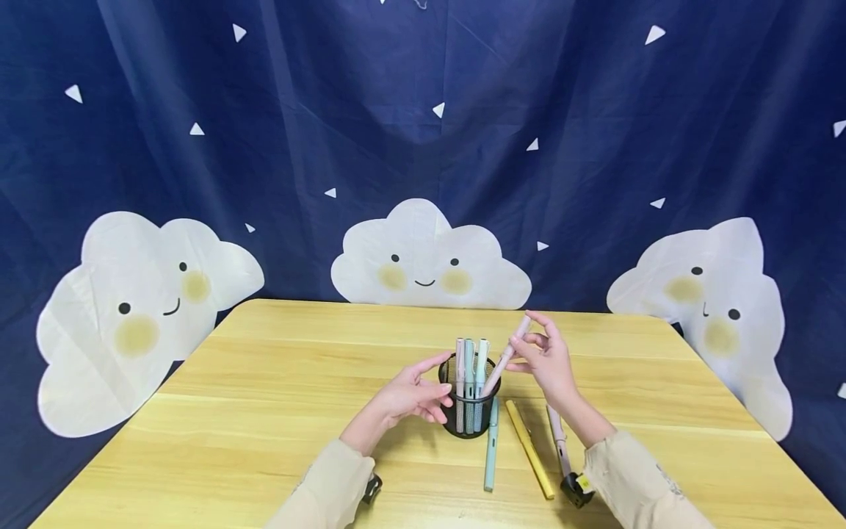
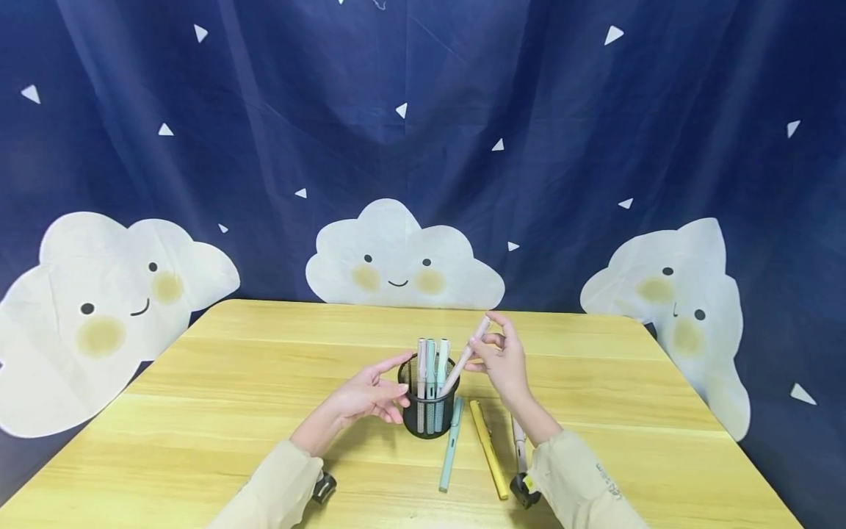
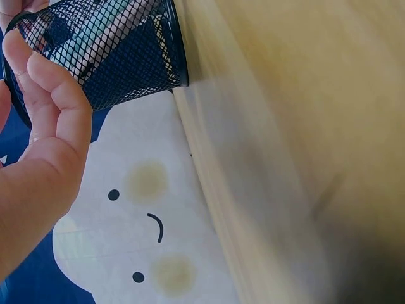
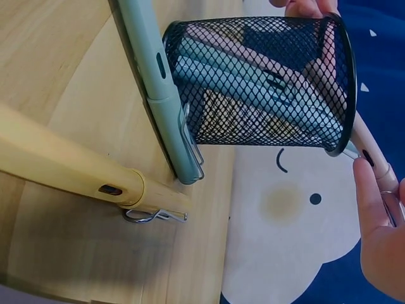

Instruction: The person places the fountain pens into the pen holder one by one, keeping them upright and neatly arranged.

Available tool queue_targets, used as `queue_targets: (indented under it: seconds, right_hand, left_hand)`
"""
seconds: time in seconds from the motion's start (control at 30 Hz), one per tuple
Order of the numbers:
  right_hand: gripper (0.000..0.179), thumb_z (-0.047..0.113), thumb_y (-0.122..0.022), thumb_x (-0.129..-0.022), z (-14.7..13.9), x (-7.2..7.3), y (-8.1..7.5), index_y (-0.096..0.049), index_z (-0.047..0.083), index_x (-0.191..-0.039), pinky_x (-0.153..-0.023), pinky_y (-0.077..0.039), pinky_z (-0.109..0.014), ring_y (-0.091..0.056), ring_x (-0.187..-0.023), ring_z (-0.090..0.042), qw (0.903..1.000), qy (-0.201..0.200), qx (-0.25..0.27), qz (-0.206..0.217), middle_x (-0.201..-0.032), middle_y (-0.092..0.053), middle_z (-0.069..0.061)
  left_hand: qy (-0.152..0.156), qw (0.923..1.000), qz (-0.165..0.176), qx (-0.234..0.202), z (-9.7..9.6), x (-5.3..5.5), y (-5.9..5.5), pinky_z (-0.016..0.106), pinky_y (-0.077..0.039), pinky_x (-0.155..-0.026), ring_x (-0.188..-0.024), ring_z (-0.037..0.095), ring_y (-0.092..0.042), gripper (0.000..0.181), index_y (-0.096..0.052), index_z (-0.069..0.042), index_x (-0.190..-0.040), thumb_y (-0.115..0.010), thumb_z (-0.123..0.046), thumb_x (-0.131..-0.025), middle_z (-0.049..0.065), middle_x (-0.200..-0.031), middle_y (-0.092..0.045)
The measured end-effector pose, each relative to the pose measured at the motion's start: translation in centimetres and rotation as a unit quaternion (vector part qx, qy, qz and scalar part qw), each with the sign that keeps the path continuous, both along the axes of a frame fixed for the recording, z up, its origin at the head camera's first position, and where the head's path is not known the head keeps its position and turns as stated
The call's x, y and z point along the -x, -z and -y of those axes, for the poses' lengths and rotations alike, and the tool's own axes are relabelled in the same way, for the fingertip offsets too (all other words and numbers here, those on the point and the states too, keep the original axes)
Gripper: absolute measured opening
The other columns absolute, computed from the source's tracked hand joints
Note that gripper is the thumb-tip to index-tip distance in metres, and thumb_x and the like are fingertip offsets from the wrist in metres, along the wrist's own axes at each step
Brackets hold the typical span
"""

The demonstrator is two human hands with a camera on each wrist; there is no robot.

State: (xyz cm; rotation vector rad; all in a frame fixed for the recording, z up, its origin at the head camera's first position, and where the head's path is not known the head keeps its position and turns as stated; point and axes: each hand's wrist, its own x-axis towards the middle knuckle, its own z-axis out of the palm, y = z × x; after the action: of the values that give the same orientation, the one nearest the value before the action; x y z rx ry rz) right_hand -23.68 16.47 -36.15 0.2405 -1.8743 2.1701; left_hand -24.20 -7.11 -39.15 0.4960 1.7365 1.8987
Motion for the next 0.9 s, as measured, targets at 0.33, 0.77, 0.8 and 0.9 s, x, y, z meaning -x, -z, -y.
queue_targets:
  seconds: [0.33, 0.77, 0.8, 0.9]
  right_hand:
    - [0.038, -0.007, -0.056, -0.084, 0.2, -0.1, 0.3, -0.046, 0.014, -0.114, -0.056, -0.054, -0.033, -0.06, -0.064, -0.011, 0.9997, -0.005, -0.015, -0.018, -0.071, -0.056, -0.003]
    - [0.031, -0.005, -0.059, -0.082, 0.4, 0.2, 1.1, -0.054, -0.003, -0.112, -0.055, -0.053, -0.042, -0.06, -0.063, -0.012, 0.9959, -0.007, -0.061, -0.067, -0.076, -0.056, -0.006]
    - [0.031, -0.006, -0.059, -0.082, 0.4, 0.2, 1.0, -0.053, -0.004, -0.113, -0.055, -0.053, -0.042, -0.06, -0.064, -0.012, 0.9961, -0.003, -0.064, -0.061, -0.077, -0.056, -0.007]
    - [0.032, -0.009, -0.057, -0.083, 0.5, 0.3, 0.9, -0.052, -0.008, -0.114, -0.055, -0.054, -0.039, -0.061, -0.063, -0.013, 0.9967, 0.003, -0.068, -0.045, -0.078, -0.054, -0.009]
  left_hand:
    - [0.002, 1.0, -0.003, 0.006, -0.1, 0.0, -0.1, 0.023, -0.05, -0.05, -0.052, 0.016, -0.06, 0.066, -0.024, -0.015, -0.142, -0.058, -0.009, -0.086, 0.019, -0.081, -0.063]
    - [0.003, 1.0, -0.004, 0.004, -0.1, 0.0, 0.0, 0.023, -0.05, -0.049, -0.052, 0.017, -0.06, 0.066, -0.023, -0.013, -0.142, -0.057, -0.008, -0.087, 0.018, -0.079, -0.064]
    - [0.003, 1.0, -0.003, 0.004, -0.1, 0.0, 0.0, 0.023, -0.05, -0.049, -0.052, 0.016, -0.06, 0.066, -0.023, -0.013, -0.142, -0.057, -0.008, -0.087, 0.019, -0.08, -0.063]
    - [0.004, 1.0, -0.002, 0.002, 0.0, 0.0, -0.1, 0.023, -0.05, -0.05, -0.052, 0.017, -0.061, 0.065, -0.024, -0.014, -0.142, -0.057, -0.008, -0.087, 0.021, -0.081, -0.063]
